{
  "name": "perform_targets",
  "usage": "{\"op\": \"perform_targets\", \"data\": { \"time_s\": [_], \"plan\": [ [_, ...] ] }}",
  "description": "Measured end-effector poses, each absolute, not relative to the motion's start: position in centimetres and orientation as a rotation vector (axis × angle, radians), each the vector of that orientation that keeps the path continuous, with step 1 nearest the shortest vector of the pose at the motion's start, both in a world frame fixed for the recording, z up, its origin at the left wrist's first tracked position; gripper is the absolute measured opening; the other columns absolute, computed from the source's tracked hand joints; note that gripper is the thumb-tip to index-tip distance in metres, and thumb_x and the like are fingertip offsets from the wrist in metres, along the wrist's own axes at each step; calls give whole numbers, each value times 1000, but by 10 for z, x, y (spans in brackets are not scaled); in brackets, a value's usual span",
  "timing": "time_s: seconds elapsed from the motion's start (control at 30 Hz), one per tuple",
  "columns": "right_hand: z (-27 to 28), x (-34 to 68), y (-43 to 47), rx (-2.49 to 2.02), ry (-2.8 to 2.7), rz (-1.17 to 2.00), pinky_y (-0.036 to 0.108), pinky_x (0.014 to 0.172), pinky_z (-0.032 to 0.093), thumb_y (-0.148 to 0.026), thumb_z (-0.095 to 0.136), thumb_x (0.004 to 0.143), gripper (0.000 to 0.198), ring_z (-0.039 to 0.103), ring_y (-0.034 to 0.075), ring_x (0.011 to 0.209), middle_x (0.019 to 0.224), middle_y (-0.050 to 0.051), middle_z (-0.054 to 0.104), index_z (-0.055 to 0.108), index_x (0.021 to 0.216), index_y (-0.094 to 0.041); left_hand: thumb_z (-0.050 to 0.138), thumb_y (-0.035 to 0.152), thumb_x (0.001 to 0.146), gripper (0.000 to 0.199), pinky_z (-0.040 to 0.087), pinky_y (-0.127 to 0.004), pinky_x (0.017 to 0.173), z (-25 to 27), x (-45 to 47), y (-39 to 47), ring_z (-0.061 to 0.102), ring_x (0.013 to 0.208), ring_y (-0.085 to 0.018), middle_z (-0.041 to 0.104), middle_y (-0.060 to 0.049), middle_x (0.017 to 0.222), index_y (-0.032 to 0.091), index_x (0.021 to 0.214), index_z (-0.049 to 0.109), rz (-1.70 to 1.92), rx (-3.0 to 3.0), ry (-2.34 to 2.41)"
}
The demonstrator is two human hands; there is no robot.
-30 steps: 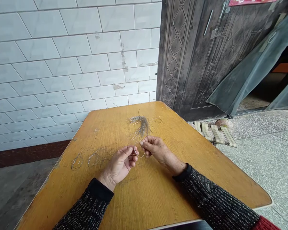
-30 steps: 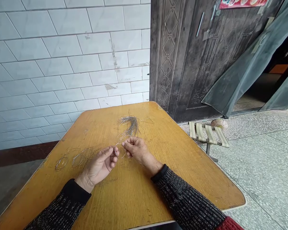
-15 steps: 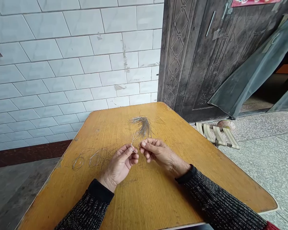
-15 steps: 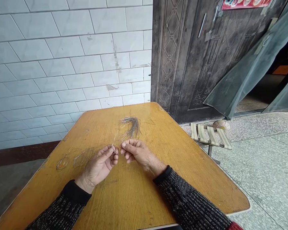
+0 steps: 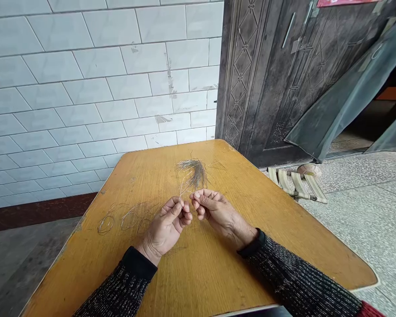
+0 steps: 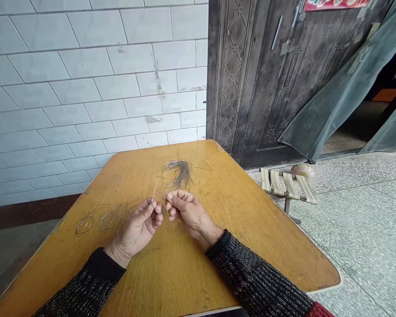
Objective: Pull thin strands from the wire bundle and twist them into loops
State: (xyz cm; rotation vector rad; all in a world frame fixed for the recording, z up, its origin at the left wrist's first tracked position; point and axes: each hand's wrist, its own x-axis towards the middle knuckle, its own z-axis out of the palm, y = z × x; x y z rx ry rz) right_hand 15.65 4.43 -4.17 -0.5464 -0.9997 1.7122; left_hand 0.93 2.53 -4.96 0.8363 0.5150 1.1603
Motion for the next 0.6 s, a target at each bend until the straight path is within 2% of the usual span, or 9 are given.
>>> {"op": "perform_targets", "data": {
  "time_s": [0.17,0.27,0.37,0.6],
  "plan": [
    [-42,161,46,-479,-1075,1757,14,46,44,-34,69,68,20,50,3,48,62,-3,59,64,75,-15,66,19,72,11,47,-16,60,-47,6,25,57,63,-6,58,2,74,15,76,57,1185,838,511],
    [-42,164,46,-441,-1170,1781,16,52,47,-26,72,64,23,57,6,60,73,-1,62,64,83,-17,66,20,73,11,47,-15,59,-45,4,25,57,63,-6,58,2,74,15,77,57,1204,828,504],
    [-44,164,46,-405,-1250,1781,17,55,48,-22,73,62,22,59,7,67,82,0,65,63,81,-18,66,19,73,10,47,-14,58,-44,5,24,57,61,-5,58,2,73,14,75,57,1203,800,516],
    [-49,161,47,-434,-1248,1691,18,55,46,-24,73,63,19,59,7,62,75,-1,66,61,76,-17,67,18,71,11,48,-13,58,-44,7,24,57,62,-5,58,2,72,14,74,57,1179,747,492]
  ]
}}
